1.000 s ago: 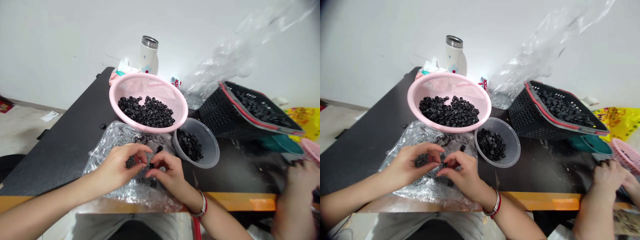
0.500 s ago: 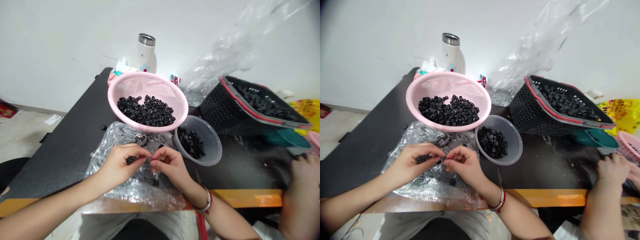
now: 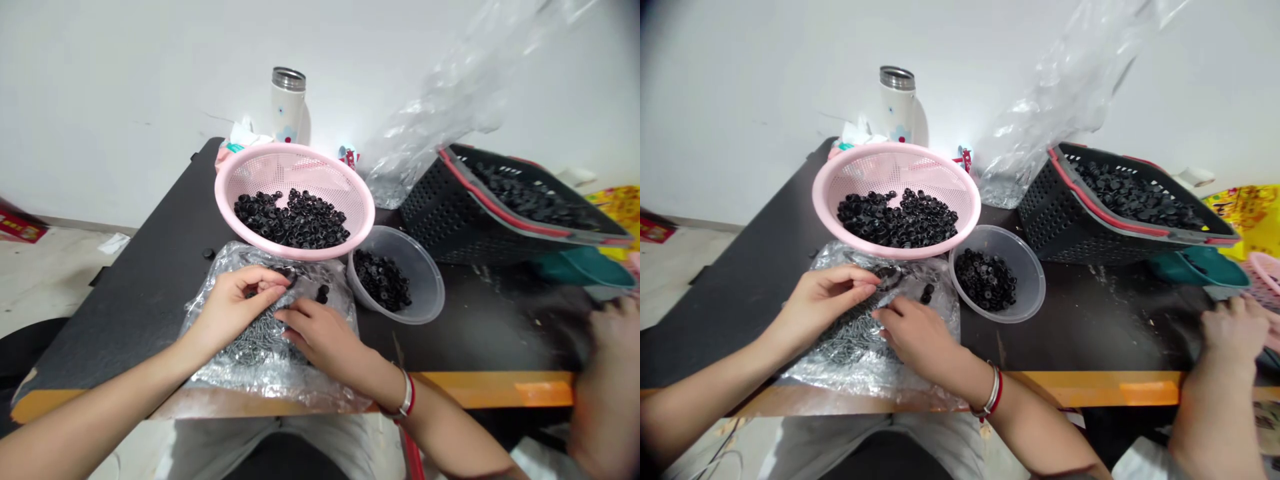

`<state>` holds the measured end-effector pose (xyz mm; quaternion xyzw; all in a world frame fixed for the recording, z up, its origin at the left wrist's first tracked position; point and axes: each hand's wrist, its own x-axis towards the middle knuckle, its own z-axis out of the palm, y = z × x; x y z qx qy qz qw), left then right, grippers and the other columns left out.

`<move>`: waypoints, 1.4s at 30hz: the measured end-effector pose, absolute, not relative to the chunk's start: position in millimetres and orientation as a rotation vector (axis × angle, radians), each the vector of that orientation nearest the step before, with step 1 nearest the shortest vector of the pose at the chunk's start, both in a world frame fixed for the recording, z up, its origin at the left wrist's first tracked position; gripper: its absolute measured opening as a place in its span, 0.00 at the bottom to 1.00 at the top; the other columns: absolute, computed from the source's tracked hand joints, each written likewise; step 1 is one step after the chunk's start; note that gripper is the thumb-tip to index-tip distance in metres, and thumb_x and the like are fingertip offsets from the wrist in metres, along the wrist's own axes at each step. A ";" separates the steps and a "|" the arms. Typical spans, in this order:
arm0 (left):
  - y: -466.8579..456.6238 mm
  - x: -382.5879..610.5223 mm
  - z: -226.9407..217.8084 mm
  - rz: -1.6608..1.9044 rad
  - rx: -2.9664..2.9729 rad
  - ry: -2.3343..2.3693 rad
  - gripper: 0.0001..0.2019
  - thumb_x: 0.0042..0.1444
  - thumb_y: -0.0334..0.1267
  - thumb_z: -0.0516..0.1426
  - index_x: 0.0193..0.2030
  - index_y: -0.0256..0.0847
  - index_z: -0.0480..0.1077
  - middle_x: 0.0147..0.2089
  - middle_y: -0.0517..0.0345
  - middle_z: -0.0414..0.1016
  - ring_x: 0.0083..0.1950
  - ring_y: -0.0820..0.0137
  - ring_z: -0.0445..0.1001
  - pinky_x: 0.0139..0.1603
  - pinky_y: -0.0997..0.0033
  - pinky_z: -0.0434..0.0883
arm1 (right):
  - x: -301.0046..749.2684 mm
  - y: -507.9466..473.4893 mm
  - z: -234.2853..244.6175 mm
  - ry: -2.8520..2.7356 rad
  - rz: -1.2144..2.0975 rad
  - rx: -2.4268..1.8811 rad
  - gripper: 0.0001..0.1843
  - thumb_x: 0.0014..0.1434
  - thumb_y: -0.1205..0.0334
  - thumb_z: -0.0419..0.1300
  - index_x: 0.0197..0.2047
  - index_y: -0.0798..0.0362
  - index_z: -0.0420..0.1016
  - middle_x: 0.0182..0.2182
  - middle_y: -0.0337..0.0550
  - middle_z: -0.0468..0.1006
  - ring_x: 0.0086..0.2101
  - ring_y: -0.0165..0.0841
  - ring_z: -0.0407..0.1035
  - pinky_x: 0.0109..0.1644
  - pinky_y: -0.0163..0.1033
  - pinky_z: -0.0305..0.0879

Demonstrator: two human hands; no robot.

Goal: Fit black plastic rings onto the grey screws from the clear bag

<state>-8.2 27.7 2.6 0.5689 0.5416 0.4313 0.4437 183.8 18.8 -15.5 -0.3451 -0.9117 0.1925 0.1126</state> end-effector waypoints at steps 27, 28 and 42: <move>12.5 0.1 0.9 1.230 1.808 1.129 0.06 0.53 0.25 0.61 0.28 0.39 0.74 0.30 0.61 0.80 0.32 0.75 0.79 0.35 0.80 0.73 | 187.6 23.2 -10.4 -0.986 2.025 -0.819 0.15 0.52 0.58 0.71 0.39 0.55 0.73 0.28 0.38 0.77 0.25 0.25 0.72 0.26 0.27 0.70; 11.8 -0.1 1.4 1.242 1.829 1.116 0.07 0.53 0.25 0.61 0.28 0.39 0.74 0.30 0.61 0.80 0.32 0.76 0.79 0.36 0.81 0.73 | 187.6 23.3 -10.9 -0.983 2.033 -0.810 0.15 0.52 0.59 0.71 0.39 0.55 0.73 0.28 0.38 0.77 0.26 0.26 0.73 0.26 0.27 0.70; 12.9 -10.2 8.6 1.022 2.077 1.126 0.07 0.56 0.34 0.63 0.42 0.42 0.76 0.34 0.57 0.78 0.34 0.71 0.76 0.37 0.74 0.72 | 187.4 22.1 -9.4 -1.044 1.994 -0.819 0.17 0.50 0.56 0.71 0.36 0.55 0.70 0.24 0.35 0.77 0.24 0.26 0.72 0.27 0.29 0.67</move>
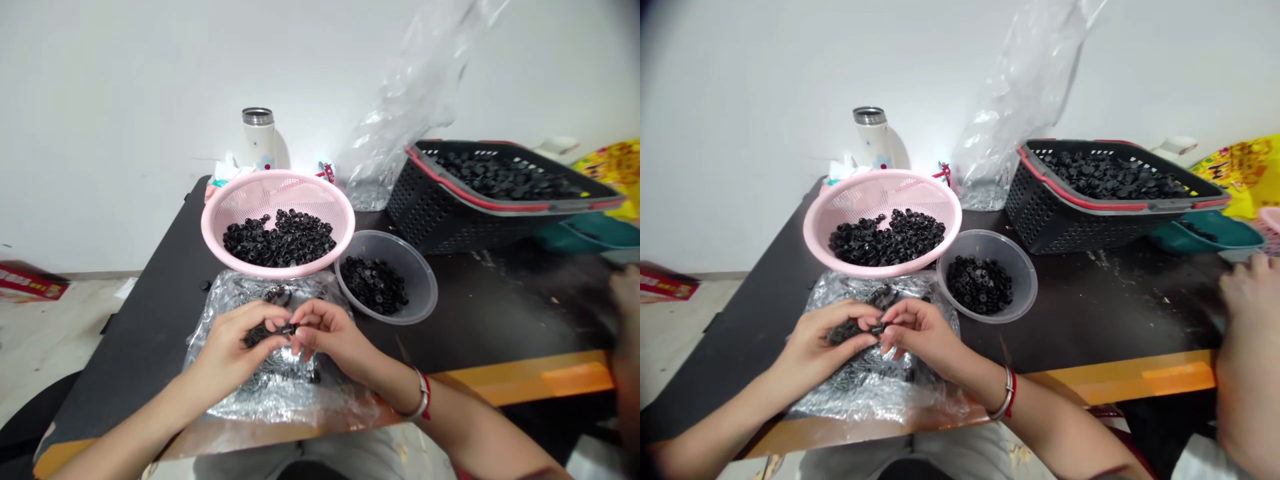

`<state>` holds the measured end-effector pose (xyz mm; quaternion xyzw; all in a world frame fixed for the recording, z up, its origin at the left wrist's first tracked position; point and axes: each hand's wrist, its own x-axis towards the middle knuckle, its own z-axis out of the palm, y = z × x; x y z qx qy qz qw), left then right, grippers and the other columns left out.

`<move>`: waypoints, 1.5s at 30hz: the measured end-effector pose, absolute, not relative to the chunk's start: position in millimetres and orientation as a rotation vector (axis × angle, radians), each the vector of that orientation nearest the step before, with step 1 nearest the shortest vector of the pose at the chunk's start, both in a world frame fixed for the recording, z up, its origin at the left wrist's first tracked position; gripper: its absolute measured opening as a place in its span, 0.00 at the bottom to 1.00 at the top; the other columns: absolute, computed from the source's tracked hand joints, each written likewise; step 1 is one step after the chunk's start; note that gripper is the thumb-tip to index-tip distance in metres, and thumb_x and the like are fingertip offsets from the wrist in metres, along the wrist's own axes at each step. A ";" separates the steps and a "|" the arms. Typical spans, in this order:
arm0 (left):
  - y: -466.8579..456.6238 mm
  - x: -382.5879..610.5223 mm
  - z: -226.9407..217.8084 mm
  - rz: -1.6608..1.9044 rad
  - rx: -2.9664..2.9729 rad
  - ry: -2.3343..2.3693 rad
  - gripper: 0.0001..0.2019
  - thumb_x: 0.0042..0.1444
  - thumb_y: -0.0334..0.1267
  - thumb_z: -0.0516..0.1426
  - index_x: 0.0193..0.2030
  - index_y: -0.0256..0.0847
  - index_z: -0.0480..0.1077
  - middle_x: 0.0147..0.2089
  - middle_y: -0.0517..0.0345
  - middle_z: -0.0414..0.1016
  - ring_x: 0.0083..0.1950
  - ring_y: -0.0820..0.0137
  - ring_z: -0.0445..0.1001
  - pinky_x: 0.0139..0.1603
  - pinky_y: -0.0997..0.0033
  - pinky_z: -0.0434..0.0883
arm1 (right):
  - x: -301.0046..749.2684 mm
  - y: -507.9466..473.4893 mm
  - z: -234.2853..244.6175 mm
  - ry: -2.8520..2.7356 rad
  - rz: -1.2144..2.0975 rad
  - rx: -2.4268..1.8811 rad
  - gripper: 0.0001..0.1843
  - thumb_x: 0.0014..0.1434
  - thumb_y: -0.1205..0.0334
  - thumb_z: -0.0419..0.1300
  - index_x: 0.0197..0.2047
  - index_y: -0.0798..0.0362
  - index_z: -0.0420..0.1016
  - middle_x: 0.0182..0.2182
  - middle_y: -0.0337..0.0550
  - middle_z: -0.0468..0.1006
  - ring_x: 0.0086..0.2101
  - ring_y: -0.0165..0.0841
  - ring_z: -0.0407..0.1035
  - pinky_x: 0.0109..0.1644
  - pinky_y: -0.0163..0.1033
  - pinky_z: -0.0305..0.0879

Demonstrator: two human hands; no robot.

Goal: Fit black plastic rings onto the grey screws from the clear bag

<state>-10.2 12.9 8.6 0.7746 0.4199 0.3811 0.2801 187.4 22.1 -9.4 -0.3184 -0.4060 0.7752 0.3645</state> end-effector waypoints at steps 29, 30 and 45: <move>161.5 -12.2 67.4 0.195 2.203 1.149 0.08 0.44 0.30 0.59 0.32 0.41 0.79 0.30 0.56 0.80 0.30 0.69 0.73 0.30 0.75 0.63 | 190.1 30.5 12.9 -1.179 1.894 -0.806 0.11 0.50 0.62 0.68 0.35 0.55 0.72 0.24 0.35 0.76 0.20 0.22 0.67 0.25 0.28 0.65; 158.5 -12.7 70.1 0.254 2.195 1.160 0.07 0.45 0.31 0.60 0.32 0.40 0.78 0.29 0.56 0.79 0.30 0.69 0.73 0.30 0.74 0.64 | 190.1 31.7 16.1 -1.189 1.895 -0.804 0.11 0.50 0.62 0.68 0.35 0.55 0.72 0.24 0.35 0.76 0.20 0.22 0.67 0.25 0.29 0.65; 44.2 -8.9 23.8 0.718 0.788 0.719 0.15 0.41 0.33 0.72 0.38 0.37 0.79 0.35 0.54 0.80 0.32 0.75 0.78 0.36 0.81 0.76 | 198.5 16.4 5.4 -1.397 1.547 -0.756 0.13 0.56 0.52 0.67 0.39 0.52 0.75 0.28 0.37 0.72 0.23 0.25 0.66 0.25 0.30 0.64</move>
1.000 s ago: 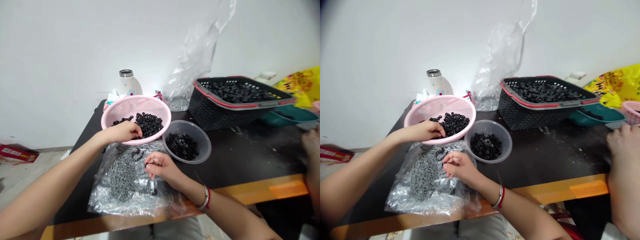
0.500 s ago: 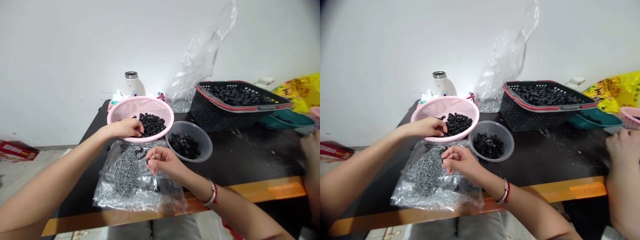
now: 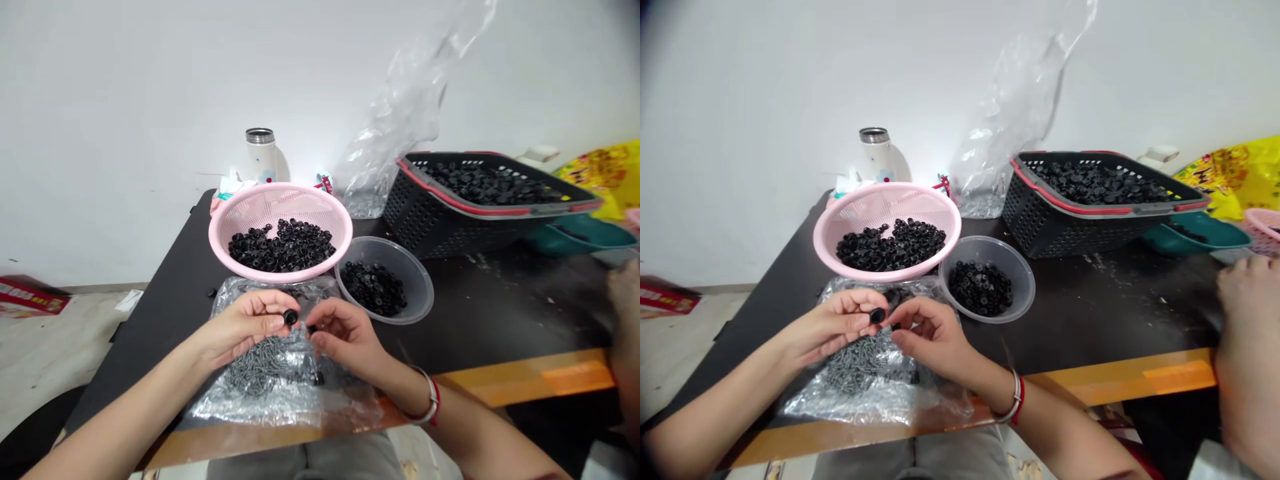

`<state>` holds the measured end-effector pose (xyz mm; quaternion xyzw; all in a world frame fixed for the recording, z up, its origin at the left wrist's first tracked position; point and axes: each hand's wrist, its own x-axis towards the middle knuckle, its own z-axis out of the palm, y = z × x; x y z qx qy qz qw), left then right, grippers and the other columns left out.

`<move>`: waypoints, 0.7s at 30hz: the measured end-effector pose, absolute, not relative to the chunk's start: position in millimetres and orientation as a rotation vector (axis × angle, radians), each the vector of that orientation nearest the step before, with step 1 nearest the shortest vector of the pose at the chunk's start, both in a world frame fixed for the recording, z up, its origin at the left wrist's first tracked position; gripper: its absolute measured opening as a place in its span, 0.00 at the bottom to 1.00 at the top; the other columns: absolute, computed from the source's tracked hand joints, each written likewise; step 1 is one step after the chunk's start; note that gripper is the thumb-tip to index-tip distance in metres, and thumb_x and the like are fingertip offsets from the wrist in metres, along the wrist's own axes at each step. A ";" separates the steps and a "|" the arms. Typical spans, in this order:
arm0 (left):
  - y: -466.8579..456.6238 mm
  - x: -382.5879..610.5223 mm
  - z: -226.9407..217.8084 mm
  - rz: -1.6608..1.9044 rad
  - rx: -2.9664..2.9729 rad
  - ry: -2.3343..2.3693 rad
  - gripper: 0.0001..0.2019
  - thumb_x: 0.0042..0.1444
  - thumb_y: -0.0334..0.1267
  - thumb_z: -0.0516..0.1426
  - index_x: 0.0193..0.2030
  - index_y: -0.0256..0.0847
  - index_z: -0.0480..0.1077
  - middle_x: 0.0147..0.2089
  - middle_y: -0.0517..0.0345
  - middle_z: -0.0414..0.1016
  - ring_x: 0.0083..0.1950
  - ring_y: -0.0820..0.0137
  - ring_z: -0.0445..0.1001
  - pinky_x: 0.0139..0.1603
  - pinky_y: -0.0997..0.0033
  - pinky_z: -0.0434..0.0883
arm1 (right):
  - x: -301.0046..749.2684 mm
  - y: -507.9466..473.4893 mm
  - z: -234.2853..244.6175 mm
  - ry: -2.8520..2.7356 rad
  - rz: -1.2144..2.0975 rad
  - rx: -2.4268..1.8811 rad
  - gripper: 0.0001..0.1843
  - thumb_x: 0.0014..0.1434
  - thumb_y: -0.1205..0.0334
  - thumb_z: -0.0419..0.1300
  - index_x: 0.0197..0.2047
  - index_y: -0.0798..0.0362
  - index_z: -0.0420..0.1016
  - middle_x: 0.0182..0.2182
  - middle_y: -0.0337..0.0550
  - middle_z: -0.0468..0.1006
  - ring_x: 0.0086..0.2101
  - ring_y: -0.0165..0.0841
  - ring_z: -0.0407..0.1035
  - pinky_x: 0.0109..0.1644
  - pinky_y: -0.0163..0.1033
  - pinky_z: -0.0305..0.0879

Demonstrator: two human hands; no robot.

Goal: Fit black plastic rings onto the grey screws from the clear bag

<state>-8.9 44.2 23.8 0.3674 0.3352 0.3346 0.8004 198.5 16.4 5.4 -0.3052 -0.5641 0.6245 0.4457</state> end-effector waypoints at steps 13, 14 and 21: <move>44.2 -1.6 2.6 0.733 0.745 0.815 0.11 0.45 0.32 0.71 0.37 0.38 0.79 0.33 0.58 0.82 0.34 0.78 0.80 0.38 0.87 0.75 | 199.0 16.4 -5.4 -1.747 0.821 -0.962 0.06 0.61 0.64 0.64 0.42 0.52 0.76 0.28 0.39 0.76 0.27 0.29 0.70 0.32 0.33 0.68; 44.6 -2.4 1.3 0.731 0.770 0.815 0.11 0.46 0.31 0.70 0.37 0.38 0.79 0.33 0.58 0.82 0.34 0.78 0.79 0.37 0.87 0.74 | 199.7 16.8 -6.0 -1.773 0.799 -0.959 0.06 0.61 0.63 0.64 0.42 0.52 0.76 0.28 0.39 0.76 0.27 0.29 0.70 0.32 0.34 0.68; 45.1 -4.0 -0.9 0.720 0.820 0.833 0.11 0.45 0.28 0.70 0.36 0.38 0.79 0.31 0.60 0.82 0.32 0.79 0.78 0.34 0.87 0.73 | 199.7 17.3 -10.5 -1.835 0.753 -0.949 0.06 0.62 0.63 0.63 0.43 0.53 0.75 0.30 0.41 0.78 0.29 0.29 0.71 0.32 0.33 0.67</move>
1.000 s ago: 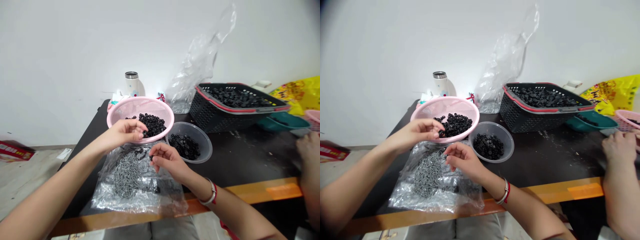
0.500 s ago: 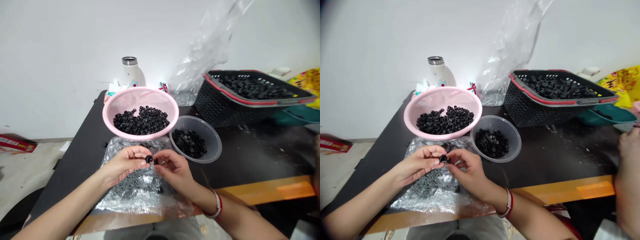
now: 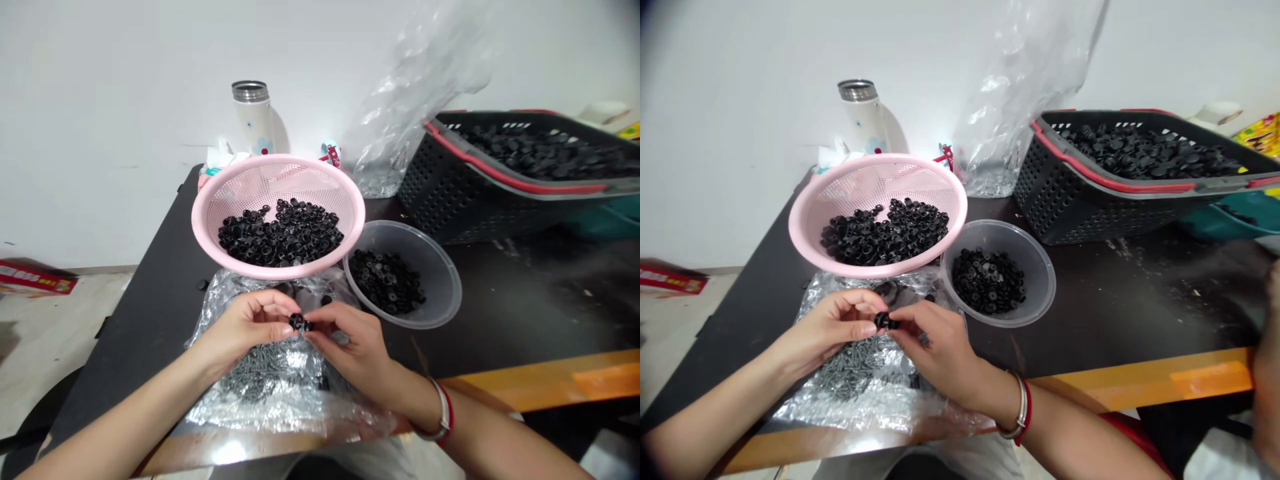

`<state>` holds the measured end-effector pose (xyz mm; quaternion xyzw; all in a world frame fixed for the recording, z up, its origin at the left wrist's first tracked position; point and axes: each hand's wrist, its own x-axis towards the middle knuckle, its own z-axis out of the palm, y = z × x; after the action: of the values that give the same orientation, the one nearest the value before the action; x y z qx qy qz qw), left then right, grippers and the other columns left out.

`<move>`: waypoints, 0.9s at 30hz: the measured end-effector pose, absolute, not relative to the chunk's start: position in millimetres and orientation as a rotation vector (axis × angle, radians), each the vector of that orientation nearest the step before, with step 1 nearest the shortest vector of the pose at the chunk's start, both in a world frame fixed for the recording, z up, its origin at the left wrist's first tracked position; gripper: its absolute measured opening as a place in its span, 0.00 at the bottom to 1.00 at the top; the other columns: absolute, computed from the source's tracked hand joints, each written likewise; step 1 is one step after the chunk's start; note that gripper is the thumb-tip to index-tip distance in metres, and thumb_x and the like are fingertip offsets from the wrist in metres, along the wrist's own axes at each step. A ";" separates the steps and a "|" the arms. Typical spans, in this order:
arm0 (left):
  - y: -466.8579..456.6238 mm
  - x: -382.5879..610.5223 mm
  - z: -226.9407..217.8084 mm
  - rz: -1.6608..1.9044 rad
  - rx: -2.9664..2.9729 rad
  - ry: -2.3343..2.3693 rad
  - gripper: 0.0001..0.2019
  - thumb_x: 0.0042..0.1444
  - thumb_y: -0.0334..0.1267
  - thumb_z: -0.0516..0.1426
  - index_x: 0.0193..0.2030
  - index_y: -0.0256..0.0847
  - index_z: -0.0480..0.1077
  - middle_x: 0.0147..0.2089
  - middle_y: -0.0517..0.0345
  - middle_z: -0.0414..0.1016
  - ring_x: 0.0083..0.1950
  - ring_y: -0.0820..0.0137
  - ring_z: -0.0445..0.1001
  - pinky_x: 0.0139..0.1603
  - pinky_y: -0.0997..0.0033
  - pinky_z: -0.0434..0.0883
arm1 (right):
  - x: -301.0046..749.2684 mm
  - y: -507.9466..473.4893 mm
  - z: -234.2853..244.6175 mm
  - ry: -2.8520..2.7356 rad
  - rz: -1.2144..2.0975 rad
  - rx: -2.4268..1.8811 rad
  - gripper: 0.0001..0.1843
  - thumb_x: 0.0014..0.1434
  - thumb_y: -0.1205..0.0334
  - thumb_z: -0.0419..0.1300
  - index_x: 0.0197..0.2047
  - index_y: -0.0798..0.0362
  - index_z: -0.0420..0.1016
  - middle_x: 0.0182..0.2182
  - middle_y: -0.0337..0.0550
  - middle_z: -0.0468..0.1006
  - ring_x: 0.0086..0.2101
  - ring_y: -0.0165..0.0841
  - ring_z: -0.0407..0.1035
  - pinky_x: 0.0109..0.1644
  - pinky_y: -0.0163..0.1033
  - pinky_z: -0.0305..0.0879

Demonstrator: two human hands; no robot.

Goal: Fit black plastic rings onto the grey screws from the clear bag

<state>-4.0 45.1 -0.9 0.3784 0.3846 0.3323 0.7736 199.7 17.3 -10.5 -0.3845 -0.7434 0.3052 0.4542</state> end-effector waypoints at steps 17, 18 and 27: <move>39.5 3.6 1.1 0.728 0.850 0.875 0.11 0.45 0.30 0.70 0.37 0.37 0.79 0.33 0.59 0.82 0.32 0.79 0.79 0.35 0.86 0.73 | 196.7 17.4 -11.0 -1.769 0.763 -0.958 0.06 0.59 0.64 0.65 0.40 0.54 0.75 0.28 0.37 0.77 0.27 0.27 0.70 0.32 0.31 0.65; 39.0 4.1 1.2 0.729 0.859 0.886 0.11 0.46 0.30 0.70 0.37 0.37 0.79 0.33 0.59 0.82 0.33 0.79 0.79 0.35 0.86 0.73 | 196.4 17.4 -11.3 -1.748 0.791 -0.969 0.06 0.59 0.64 0.66 0.39 0.54 0.75 0.27 0.37 0.76 0.27 0.27 0.69 0.31 0.31 0.65; 30.1 5.7 0.9 0.758 0.948 0.931 0.10 0.48 0.33 0.69 0.39 0.39 0.79 0.36 0.56 0.84 0.35 0.77 0.80 0.38 0.84 0.74 | 193.9 16.7 -10.1 -1.580 1.064 -0.928 0.06 0.56 0.63 0.69 0.33 0.54 0.76 0.28 0.36 0.75 0.28 0.26 0.68 0.32 0.30 0.63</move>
<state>5.7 30.1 0.9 0.4290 0.4215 0.3431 0.7216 193.9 16.7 -10.1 -0.3818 -0.6502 0.4379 0.4896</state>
